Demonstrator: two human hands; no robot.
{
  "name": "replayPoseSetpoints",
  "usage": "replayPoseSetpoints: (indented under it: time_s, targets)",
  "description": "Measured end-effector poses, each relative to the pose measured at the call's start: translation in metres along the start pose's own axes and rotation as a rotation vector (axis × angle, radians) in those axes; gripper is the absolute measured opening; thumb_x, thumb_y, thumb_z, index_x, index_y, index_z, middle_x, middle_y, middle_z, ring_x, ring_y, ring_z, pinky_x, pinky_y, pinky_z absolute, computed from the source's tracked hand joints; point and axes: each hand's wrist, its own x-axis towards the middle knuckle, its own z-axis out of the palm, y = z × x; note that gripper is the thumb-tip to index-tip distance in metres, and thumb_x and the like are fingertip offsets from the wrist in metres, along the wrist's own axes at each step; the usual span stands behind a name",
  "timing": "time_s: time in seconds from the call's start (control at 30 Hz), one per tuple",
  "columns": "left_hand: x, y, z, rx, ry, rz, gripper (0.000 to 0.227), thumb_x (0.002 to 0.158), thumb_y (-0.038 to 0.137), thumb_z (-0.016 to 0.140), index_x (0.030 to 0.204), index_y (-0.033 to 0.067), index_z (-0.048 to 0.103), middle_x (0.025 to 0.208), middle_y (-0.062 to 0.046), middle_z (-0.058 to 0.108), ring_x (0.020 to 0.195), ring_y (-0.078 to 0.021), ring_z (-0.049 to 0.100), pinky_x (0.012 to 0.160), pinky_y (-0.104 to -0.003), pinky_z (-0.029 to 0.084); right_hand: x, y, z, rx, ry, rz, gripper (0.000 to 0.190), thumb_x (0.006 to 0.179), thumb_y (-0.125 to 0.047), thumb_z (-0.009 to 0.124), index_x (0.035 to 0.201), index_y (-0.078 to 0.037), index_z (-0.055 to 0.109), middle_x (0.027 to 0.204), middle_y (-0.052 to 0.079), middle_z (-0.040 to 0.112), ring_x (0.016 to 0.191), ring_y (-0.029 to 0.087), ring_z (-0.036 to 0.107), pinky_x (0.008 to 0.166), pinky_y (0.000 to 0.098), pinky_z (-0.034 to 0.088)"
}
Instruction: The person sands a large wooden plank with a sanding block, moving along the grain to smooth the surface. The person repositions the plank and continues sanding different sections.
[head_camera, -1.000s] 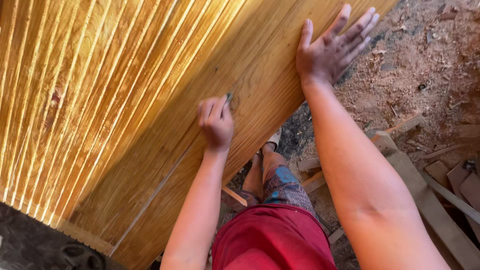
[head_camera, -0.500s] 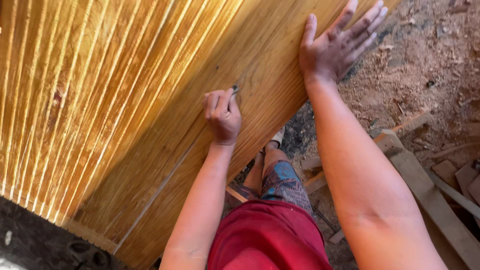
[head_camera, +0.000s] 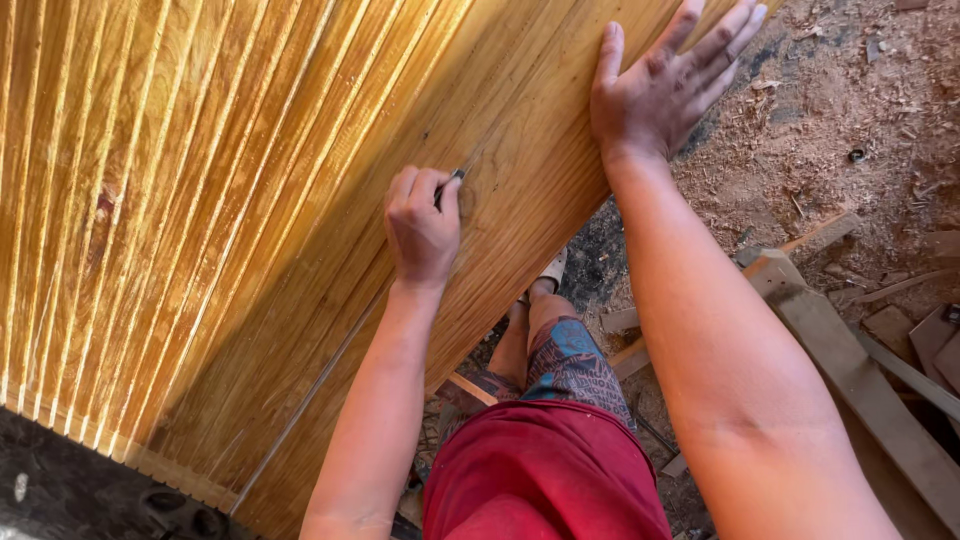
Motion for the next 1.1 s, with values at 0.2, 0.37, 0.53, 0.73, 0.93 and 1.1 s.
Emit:
replayPoseSetpoints:
  time_s: [0.2, 0.37, 0.53, 0.73, 0.93, 1.1]
  targets:
    - [0.003, -0.001, 0.002, 0.054, 0.008, 0.051, 0.014, 0.088, 0.003, 0.077, 0.083, 0.0028, 0.064, 0.085, -0.013, 0.060, 0.085, -0.0341, 0.058, 0.076, -0.046, 0.048, -0.002, 0.000, -0.008, 0.024, 0.037, -0.023, 0.080, 0.109, -0.062, 0.057, 0.160, -0.007, 0.029, 0.164, 0.033, 0.013, 0.155, 0.049, 0.008, 0.123, 0.0670, 0.025]
    - [0.015, -0.005, 0.018, 0.014, 0.004, 0.118, 0.013, 0.089, 0.003, 0.078, 0.084, 0.0023, 0.065, 0.085, -0.014, 0.060, 0.085, -0.0341, 0.058, 0.076, -0.046, 0.048, -0.003, -0.001, -0.012, 0.025, 0.013, -0.014, 0.080, 0.110, -0.064, 0.060, 0.160, -0.008, 0.030, 0.164, 0.032, 0.013, 0.155, 0.049, 0.009, 0.123, 0.0677, 0.025]
    - [-0.002, -0.002, 0.000, 0.034, 0.044, 0.095, 0.011, 0.088, 0.002, 0.077, 0.085, 0.0028, 0.066, 0.085, -0.013, 0.060, 0.084, -0.0335, 0.059, 0.077, -0.046, 0.049, -0.001, 0.000, -0.012, 0.011, 0.033, -0.026, 0.076, 0.107, -0.057, 0.057, 0.159, -0.007, 0.031, 0.164, 0.033, 0.011, 0.155, 0.051, 0.009, 0.123, 0.0657, 0.027]
    - [0.042, 0.024, 0.037, -0.010, 0.116, 0.148, 0.012, 0.087, 0.003, 0.078, 0.085, 0.0033, 0.066, 0.086, -0.013, 0.061, 0.085, -0.0332, 0.059, 0.078, -0.046, 0.049, -0.004, -0.004, -0.014, 0.036, 0.053, -0.039, 0.078, 0.109, -0.059, 0.060, 0.159, -0.006, 0.031, 0.164, 0.033, 0.011, 0.155, 0.050, 0.008, 0.122, 0.0671, 0.026]
    - [0.022, 0.026, 0.021, 0.032, 0.091, 0.101, 0.014, 0.090, 0.003, 0.078, 0.085, 0.0030, 0.065, 0.085, -0.013, 0.058, 0.085, -0.0341, 0.057, 0.076, -0.047, 0.048, -0.006, -0.002, -0.012, 0.057, 0.046, -0.028, 0.080, 0.111, -0.063, 0.062, 0.158, -0.007, 0.031, 0.165, 0.033, 0.012, 0.155, 0.050, 0.008, 0.121, 0.0668, 0.029]
    - [0.022, 0.040, 0.033, 0.062, 0.158, 0.065, 0.014, 0.087, 0.003, 0.078, 0.082, 0.0052, 0.064, 0.082, -0.011, 0.056, 0.081, -0.0333, 0.057, 0.074, -0.048, 0.046, -0.004, -0.007, -0.017, 0.030, 0.037, -0.019, 0.080, 0.110, -0.064, 0.059, 0.157, -0.006, 0.032, 0.164, 0.033, 0.014, 0.155, 0.050, 0.010, 0.119, 0.0674, 0.030]
